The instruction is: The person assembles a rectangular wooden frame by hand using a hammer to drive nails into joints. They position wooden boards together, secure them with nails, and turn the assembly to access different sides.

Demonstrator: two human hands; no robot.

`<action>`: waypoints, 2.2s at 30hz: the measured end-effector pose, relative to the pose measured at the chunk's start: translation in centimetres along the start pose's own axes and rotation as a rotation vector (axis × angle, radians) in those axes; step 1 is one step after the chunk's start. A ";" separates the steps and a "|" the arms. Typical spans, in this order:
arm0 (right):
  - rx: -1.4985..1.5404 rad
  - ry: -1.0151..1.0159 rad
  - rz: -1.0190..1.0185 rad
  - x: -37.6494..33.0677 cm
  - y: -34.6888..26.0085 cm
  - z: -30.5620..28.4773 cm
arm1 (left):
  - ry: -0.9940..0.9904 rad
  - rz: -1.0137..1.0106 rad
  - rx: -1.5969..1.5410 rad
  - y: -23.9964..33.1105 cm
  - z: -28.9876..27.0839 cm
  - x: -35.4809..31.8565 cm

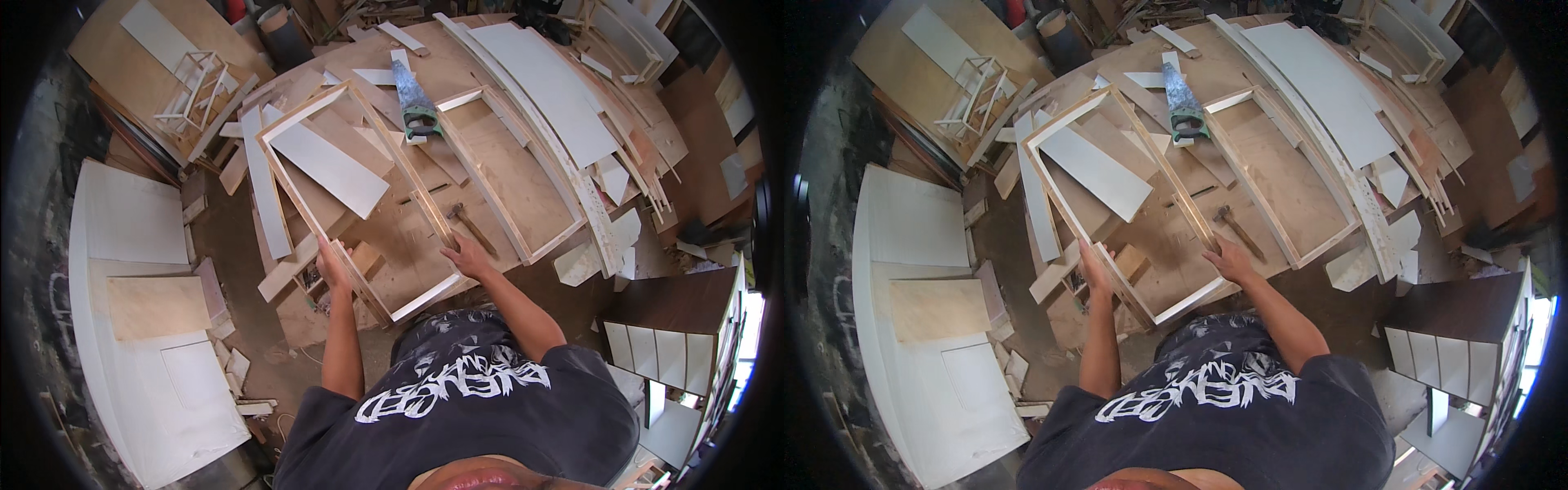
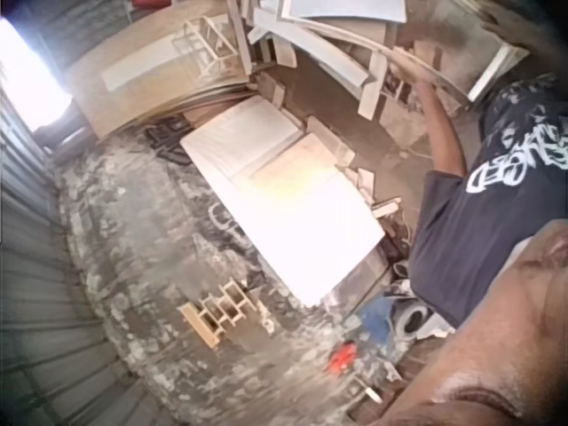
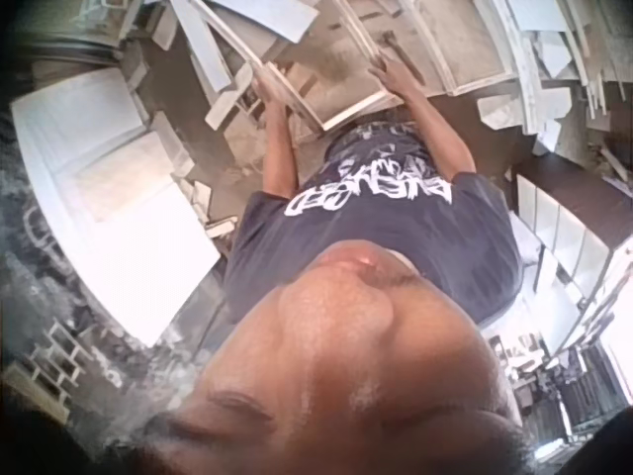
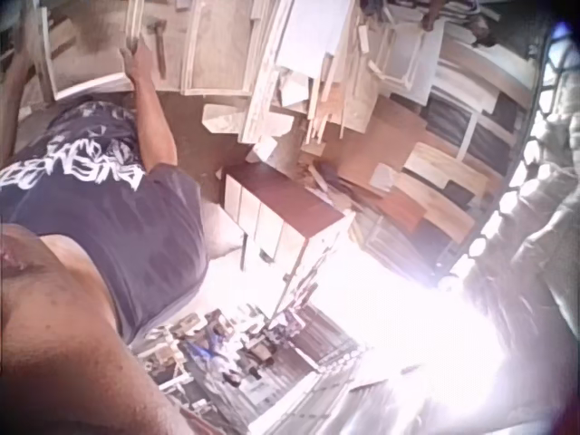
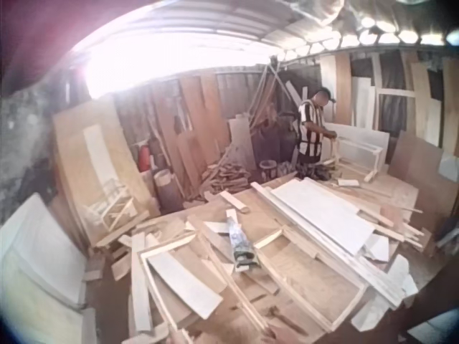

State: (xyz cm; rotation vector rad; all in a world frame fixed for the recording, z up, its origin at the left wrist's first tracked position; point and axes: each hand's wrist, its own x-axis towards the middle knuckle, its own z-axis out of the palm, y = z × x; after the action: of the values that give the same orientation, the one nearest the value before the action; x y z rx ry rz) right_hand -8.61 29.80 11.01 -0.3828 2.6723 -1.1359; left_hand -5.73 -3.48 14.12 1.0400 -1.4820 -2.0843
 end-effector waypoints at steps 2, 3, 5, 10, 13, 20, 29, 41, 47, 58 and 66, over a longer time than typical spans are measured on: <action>0.018 0.073 0.060 -0.1 -0.7 1.0 | 0.001 -0.042 0.000 -0.6 -1.0 0.6; 0.010 0.068 0.060 -0.4 -0.9 1.2 | -0.002 -0.077 0.007 -1.1 -1.4 0.7; 0.088 0.067 0.100 -0.1 -1.6 1.7 | 0.016 -0.073 -0.041 -2.0 -2.3 1.3; 0.013 0.132 0.166 0.5 0.2 2.8 | 0.029 -0.129 -0.078 -4.1 -1.6 1.9; -0.025 0.161 0.167 1.3 0.1 3.2 | -0.091 -0.047 0.056 -4.8 -2.3 2.8; 0.002 0.172 0.185 2.4 1.5 3.5 | -0.130 0.074 0.269 -4.7 -1.9 -2.0; 0.071 0.090 -0.076 1.6 4.9 1.4 | 0.000 -0.035 0.524 -13.2 -6.2 -16.2; 0.191 -0.405 0.136 0.3 9.3 -5.4 | -0.058 -0.214 0.912 -12.4 -3.2 -19.4; 0.191 -0.400 0.047 1.9 10.7 -4.6 | 0.121 -0.130 0.629 -13.4 0.3 -21.6; 0.103 -0.401 0.018 2.4 10.3 -4.4 | 0.090 0.389 0.984 -13.4 4.6 -23.0; 0.069 -0.331 0.075 0.5 8.9 -5.0 | -0.211 0.372 0.990 -11.3 4.1 -20.7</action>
State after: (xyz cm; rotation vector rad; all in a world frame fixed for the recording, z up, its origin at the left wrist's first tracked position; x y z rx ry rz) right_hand -11.87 38.96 7.85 -0.4149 2.3354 -1.0379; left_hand 6.01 17.27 11.65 0.7196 -2.6728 -1.1798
